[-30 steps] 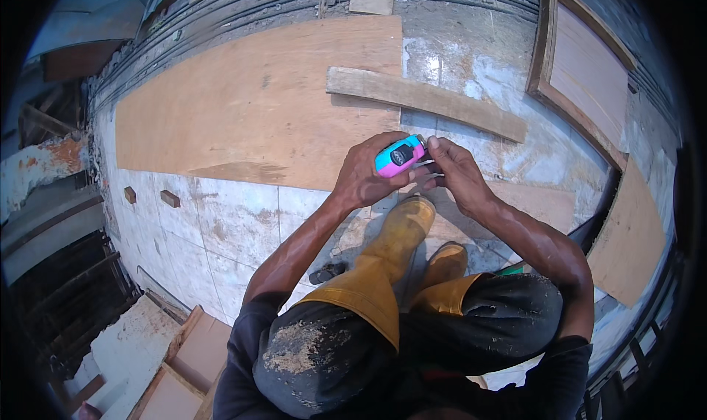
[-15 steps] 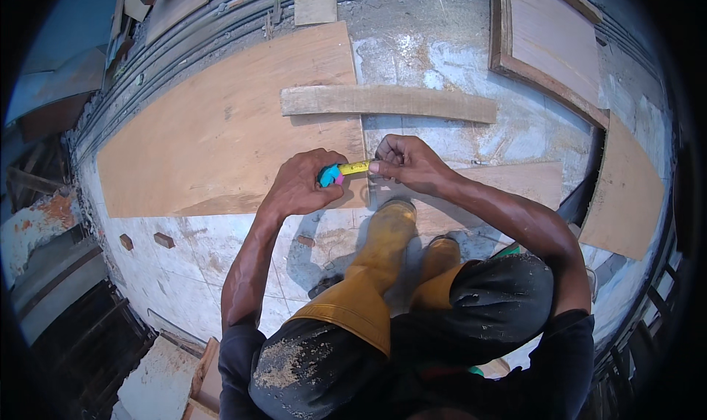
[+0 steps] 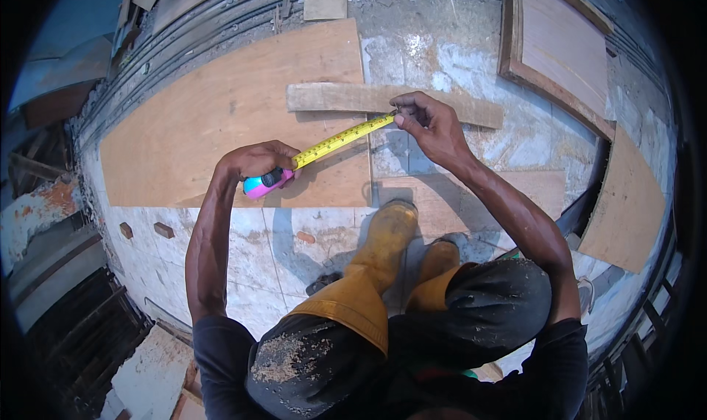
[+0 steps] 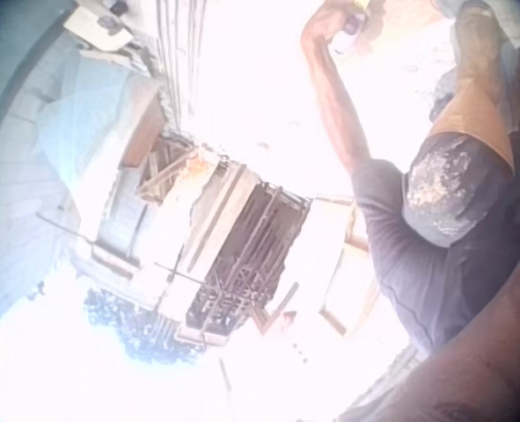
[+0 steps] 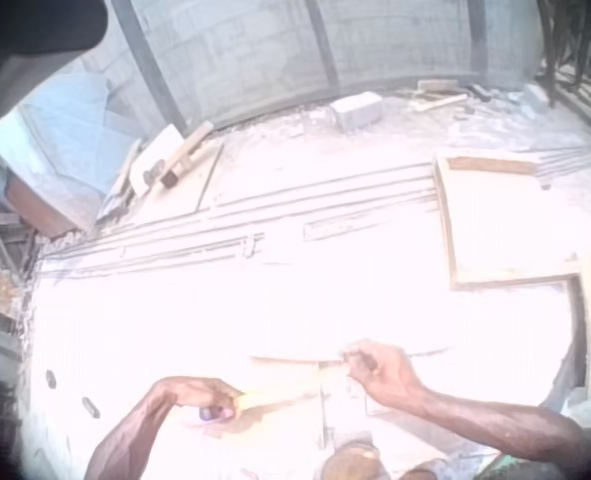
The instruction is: The person measures a piece of wood with a tape measure, marks it, and then saws the wood by hand.
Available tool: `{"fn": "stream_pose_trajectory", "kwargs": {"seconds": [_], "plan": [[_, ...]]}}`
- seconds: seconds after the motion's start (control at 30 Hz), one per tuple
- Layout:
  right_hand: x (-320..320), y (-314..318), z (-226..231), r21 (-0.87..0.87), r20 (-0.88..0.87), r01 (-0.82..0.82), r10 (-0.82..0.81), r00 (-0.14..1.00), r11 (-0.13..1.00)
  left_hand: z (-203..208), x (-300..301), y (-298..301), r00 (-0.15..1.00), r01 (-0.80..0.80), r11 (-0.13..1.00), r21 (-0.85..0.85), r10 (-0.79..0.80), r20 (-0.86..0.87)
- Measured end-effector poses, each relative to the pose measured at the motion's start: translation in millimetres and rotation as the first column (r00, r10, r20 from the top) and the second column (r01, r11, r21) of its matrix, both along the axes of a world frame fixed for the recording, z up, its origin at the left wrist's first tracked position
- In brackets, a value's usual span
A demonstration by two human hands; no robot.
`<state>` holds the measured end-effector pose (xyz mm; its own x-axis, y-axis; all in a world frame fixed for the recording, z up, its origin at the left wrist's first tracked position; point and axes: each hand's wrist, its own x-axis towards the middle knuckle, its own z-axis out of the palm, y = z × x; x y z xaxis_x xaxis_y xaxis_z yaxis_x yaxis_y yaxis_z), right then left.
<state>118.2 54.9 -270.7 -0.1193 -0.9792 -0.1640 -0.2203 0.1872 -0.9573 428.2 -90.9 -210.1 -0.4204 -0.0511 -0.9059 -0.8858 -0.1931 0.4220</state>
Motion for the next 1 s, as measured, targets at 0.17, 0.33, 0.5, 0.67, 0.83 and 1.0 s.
{"fn": "stream_pose_trajectory", "kwargs": {"seconds": [0.17,0.33,0.5,0.67,0.83,1.0], "plan": [[-5,-2,10,-0.312,-0.223,-0.169,0.101,0.97,0.935,-8,4,-3,0.996,-0.031,0.996,0.083,0.037,-0.081],[-22,-2,21,-0.373,-0.741,-0.616,0.176,0.648,0.694,-30,18,18,0.972,-0.142,0.926,0.35,0.198,-0.129],[-30,2,38,-0.107,-0.882,-0.782,0.304,0.359,0.614,-41,22,56,0.936,-0.07,0.823,0.563,0.25,-0.249],[-28,-1,28,0.001,-0.94,-0.789,0.27,0.209,0.615,4,7,49,0.95,0.234,0.963,0.134,-0.197,-0.242],[-10,-17,10,-0.146,-0.823,-0.577,0.225,0.521,0.803,40,28,3,1.0,0.021,0.927,-0.373,-0.023,-0.001],[21,-24,-34,-0.278,-0.725,-0.194,-0.073,0.685,0.941,39,11,-44,0.95,0.311,0.681,-0.664,-0.249,0.189]]}}
